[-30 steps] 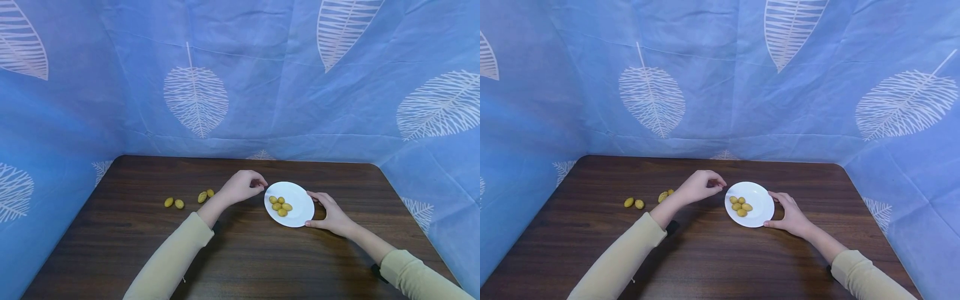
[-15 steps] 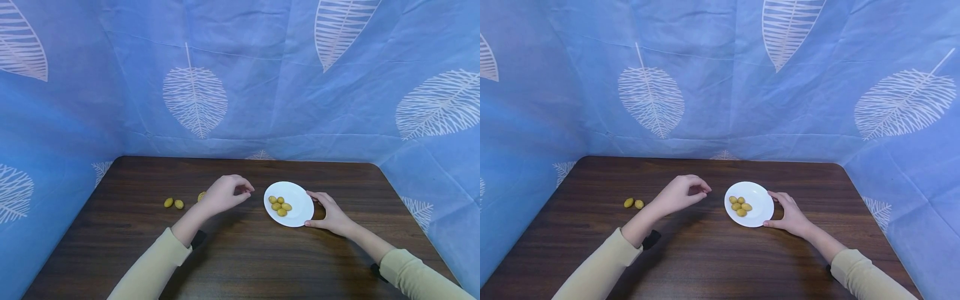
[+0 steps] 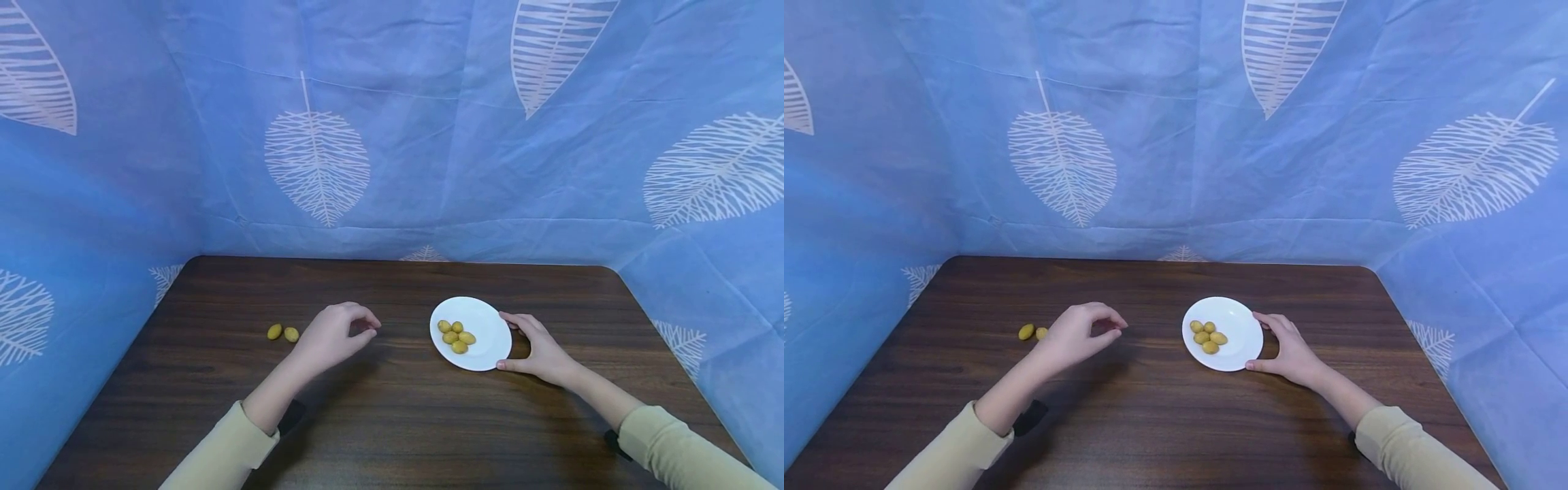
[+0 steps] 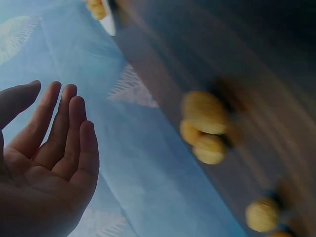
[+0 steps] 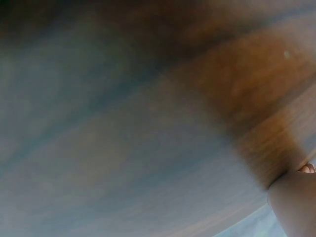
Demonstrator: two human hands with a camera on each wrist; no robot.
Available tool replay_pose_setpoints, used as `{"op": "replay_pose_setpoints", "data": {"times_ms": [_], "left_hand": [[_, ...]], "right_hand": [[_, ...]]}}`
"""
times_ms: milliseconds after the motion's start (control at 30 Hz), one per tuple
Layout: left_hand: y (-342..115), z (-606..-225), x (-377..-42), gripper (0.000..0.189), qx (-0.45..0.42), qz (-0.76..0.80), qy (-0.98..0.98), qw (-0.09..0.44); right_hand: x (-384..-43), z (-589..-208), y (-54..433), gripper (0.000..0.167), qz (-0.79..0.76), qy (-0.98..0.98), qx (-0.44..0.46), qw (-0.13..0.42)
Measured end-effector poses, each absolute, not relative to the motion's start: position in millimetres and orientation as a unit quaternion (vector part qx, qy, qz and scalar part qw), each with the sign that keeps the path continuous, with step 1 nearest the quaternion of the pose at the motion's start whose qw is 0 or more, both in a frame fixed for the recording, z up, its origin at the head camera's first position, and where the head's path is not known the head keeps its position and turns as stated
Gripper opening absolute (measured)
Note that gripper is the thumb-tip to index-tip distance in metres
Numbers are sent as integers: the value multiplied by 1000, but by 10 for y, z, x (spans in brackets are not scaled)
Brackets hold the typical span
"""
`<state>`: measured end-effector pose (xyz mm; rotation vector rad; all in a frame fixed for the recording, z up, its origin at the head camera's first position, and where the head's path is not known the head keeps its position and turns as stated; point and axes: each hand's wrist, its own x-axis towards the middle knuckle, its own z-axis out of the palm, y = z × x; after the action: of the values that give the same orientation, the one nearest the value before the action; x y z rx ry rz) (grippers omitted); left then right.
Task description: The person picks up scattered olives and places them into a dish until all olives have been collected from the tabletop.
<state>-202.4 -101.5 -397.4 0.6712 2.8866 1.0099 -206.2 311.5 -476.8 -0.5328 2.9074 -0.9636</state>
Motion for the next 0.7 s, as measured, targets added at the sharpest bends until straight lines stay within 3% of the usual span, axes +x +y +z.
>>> {"op": "replay_pose_setpoints", "data": {"times_ms": [700], "left_hand": [[-1472,-4334,-2082,13,155,300,941,38]], "right_hand": [[-2070,-4777,3120,97,-309,935,-172,16]]}}
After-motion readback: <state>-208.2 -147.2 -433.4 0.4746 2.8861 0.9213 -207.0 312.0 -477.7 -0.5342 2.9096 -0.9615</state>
